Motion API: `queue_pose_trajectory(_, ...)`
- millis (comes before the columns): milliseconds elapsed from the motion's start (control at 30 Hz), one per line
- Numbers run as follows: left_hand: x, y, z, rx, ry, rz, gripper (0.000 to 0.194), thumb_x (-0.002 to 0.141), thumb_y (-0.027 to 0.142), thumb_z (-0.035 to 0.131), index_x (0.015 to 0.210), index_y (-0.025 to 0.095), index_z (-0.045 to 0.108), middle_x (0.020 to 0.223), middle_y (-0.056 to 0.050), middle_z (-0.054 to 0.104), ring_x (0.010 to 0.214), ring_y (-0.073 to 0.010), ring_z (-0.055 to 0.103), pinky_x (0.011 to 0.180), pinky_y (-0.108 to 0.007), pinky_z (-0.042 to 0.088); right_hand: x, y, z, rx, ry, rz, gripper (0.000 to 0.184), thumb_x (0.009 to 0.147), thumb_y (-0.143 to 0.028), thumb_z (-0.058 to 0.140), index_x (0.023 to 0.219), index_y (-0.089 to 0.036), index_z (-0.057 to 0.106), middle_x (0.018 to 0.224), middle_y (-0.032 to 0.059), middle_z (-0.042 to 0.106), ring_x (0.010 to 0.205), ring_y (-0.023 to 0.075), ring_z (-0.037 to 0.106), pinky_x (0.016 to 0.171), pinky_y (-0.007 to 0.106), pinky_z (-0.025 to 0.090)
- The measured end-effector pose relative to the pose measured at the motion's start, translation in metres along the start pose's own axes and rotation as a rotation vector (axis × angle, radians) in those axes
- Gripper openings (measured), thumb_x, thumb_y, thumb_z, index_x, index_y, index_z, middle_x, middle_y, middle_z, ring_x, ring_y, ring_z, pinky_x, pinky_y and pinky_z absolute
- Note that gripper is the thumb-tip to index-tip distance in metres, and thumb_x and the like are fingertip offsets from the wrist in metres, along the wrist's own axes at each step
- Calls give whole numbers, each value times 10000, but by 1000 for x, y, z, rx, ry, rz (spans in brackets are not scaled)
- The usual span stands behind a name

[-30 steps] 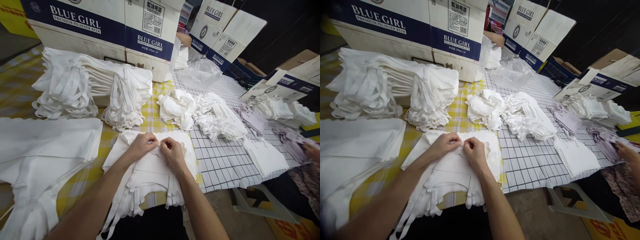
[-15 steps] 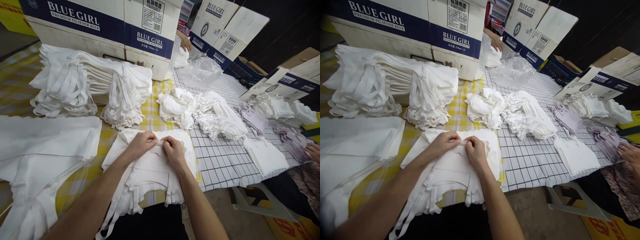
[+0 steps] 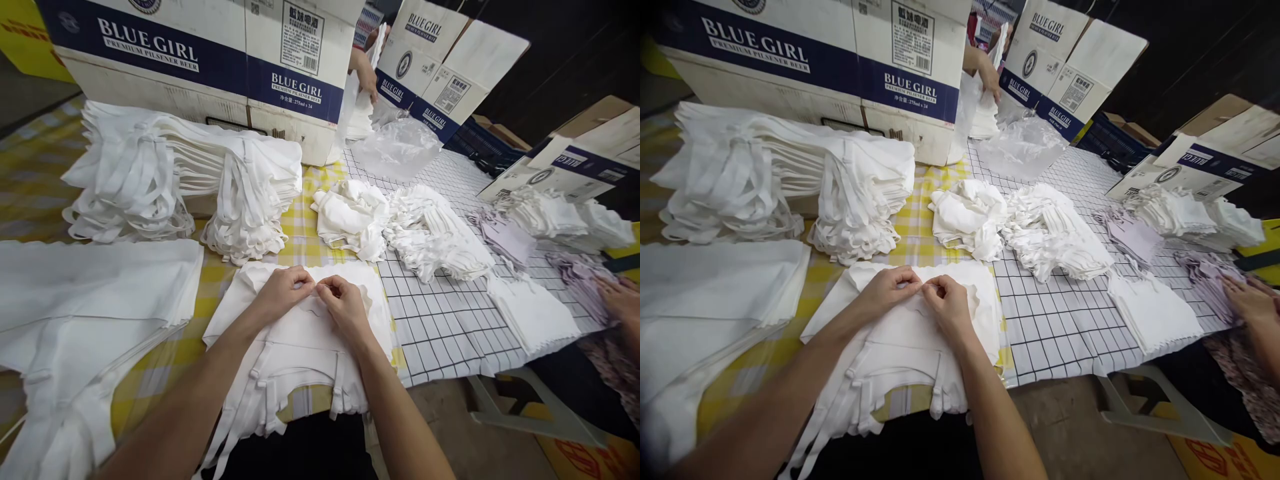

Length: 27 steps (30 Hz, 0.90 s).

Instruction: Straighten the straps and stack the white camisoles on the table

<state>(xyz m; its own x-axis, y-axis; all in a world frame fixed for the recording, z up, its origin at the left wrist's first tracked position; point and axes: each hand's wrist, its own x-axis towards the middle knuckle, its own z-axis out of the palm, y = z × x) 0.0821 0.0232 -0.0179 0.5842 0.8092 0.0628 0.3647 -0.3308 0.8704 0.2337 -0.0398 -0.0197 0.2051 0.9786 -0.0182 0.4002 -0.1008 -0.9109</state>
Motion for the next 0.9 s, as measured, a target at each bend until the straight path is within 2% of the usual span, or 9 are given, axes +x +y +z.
queue_pose_trajectory(133, -1, 1, -1, 4, 3, 2, 199, 798, 287, 488, 699, 190, 631, 724, 13, 604, 698, -142, 546, 646, -249, 387, 0, 3, 2, -3, 46, -5, 163, 752, -276, 483, 694, -178, 599, 590, -22, 545, 536, 112, 442, 514, 216, 353)
queue_pose_trajectory(300, -1, 0, -1, 7, 8, 8, 222, 814, 308, 469, 712, 190, 628, 747, 3, 613, 730, -152, 556, 673, -254, 398, 0, 5, -2, 28, 9, 37, 242, 770, -247, 406, 786, -182, 640, 566, -23, 555, 501, 116, 450, 504, 219, 367)
queue_pose_trajectory(500, -1, 0, -2, 10, -5, 14, 223, 817, 301, 468, 723, 187, 634, 750, -2, 611, 722, -152, 557, 661, -253, 401, 0, 0, 1, -9, 23, -11, 188, 742, -322, 515, 736, -177, 634, 636, -1, 579, 556, 124, 468, 520, 221, 382)
queue_pose_trajectory(600, -1, 1, -2, 9, -8, 13, 218, 815, 295, 472, 715, 187, 632, 744, 1, 607, 721, -150, 556, 665, -255, 398, -1, 2, 3, 6, 48, 4, 164, 746, -284, 487, 694, -181, 602, 581, -21, 541, 523, 111, 441, 501, 213, 360)
queue_pose_trajectory(767, -2, 0, -2, 2, -2, 14, 226, 828, 301, 452, 728, 187, 620, 760, -2, 611, 735, -153, 553, 675, -256, 401, -1, 5, 0, 52, 12, 25, 216, 783, -254, 416, 757, -179, 617, 571, -28, 540, 507, 108, 444, 509, 217, 360)
queue_pose_trajectory(900, -2, 0, -2, 2, -6, 13, 229, 826, 305, 455, 736, 187, 629, 765, -6, 615, 737, -155, 555, 680, -259, 406, 0, 0, 1, 36, 18, -5, 188, 751, -297, 498, 755, -166, 633, 634, -9, 579, 540, 113, 460, 518, 221, 365)
